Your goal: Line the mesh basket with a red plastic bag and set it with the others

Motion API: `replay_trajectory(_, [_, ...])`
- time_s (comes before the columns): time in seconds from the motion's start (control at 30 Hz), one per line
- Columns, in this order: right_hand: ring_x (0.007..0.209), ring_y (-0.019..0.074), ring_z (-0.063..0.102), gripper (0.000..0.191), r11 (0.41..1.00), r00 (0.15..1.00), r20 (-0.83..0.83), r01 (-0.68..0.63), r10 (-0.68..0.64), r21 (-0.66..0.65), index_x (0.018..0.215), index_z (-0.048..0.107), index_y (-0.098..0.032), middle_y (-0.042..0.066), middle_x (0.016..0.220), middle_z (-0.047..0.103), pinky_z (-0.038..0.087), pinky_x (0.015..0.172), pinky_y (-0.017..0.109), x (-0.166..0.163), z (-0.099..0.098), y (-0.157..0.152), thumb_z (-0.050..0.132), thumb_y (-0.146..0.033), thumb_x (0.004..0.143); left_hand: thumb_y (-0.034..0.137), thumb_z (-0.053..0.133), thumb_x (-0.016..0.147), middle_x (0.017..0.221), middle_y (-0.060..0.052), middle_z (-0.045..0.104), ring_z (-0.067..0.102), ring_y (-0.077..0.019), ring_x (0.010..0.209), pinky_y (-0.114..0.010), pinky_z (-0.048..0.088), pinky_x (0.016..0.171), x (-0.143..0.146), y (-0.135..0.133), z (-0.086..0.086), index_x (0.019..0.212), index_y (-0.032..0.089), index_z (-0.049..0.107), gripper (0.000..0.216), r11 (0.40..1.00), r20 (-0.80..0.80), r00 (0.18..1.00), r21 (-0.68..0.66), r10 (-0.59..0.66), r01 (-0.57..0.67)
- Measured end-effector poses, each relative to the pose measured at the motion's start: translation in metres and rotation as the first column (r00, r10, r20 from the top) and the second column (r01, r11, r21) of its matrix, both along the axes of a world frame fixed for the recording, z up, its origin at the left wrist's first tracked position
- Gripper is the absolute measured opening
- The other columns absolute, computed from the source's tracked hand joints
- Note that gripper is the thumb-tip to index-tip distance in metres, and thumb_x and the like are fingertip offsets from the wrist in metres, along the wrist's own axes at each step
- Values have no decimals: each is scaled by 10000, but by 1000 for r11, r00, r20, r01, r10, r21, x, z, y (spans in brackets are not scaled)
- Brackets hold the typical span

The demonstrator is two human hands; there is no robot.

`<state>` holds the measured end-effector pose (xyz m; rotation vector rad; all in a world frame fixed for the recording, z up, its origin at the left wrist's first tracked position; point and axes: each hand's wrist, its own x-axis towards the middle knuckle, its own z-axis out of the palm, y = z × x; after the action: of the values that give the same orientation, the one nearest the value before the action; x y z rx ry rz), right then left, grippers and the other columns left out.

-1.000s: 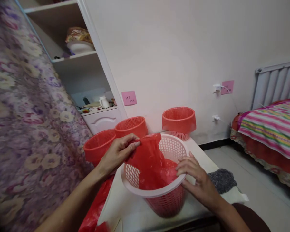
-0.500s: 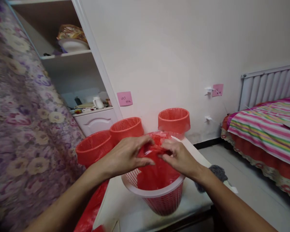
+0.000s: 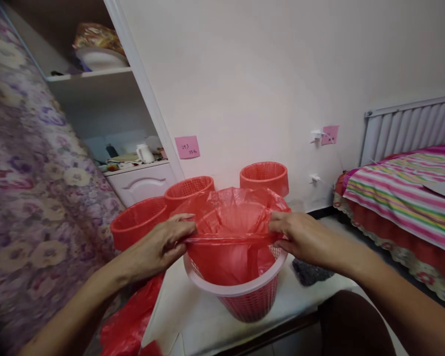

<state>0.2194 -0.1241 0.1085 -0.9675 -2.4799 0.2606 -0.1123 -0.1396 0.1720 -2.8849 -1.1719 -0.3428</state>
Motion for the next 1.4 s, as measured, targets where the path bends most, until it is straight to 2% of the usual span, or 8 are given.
replay_trajectory(0.33, [744,166,571,200,999,992,-124,26,-31,-40,982,597,-221,7,864,632,420,667,294,7,-15,-6,631,-392,884,571,589,859,1106,-51,621,572,-235,997,-343,404,834,-20,-4,-29,1113,211,552,442,981,-75,995,-175,71,-83])
replay_trajectory(0.53, [797,179,564,127,1000,994,-111,-24,23,-9,819,591,-213,14,828,585,420,720,323,3,-10,-8,511,-147,893,217,466,948,778,21,542,506,-127,731,-300,353,744,-15,3,-39,737,182,524,222,985,-56,998,-174,13,-23])
replay_trajectory(0.7, [503,98,459,103,850,880,-455,-130,-138,-510,824,497,-229,-53,692,498,382,473,244,6,-27,-9,521,-280,910,243,450,938,816,0,571,512,-166,811,-310,360,765,-19,5,-47,793,189,517,169,975,52,996,-214,76,-63])
replay_trajectory(0.8, [581,115,518,162,787,865,-491,-231,-103,-572,877,531,-208,-37,697,550,419,549,255,6,-35,-11,516,-359,933,223,453,915,848,-7,581,523,-180,851,-314,376,790,-23,0,-53,823,191,518,117,961,83,992,-267,100,-74])
replay_trajectory(0.93, [872,172,590,276,880,943,-334,-153,-7,-450,991,653,-233,5,953,652,452,743,277,1,-34,-19,761,-375,780,258,488,929,1041,-16,624,539,-197,1007,-334,389,897,-25,-13,-60,1030,227,573,136,944,112,986,-320,124,-83])
replay_trajectory(1.07, [782,125,583,85,958,967,-238,-146,86,-248,838,650,-226,-15,818,630,425,717,260,-7,-39,-26,603,-246,907,358,680,848,1011,12,660,571,-210,942,-347,377,838,-15,-25,-72,1046,264,587,238,966,28,991,-231,128,-118])
replay_trajectory(1.23, [716,111,543,140,993,930,-350,-118,113,6,825,553,-215,-18,757,577,392,640,244,-11,-64,-34,513,-113,911,74,516,854,720,26,599,515,-163,674,-317,325,674,-7,-32,-110,825,205,473,141,996,108,994,90,-8,-2])
replay_trajectory(1.4, [621,163,506,172,955,979,-178,-43,99,294,850,501,-216,22,704,554,340,540,306,-6,-98,-40,367,-196,956,-20,395,881,640,33,537,440,-126,595,-333,342,735,-13,-35,-143,820,188,500,240,859,14,989,497,-147,120])
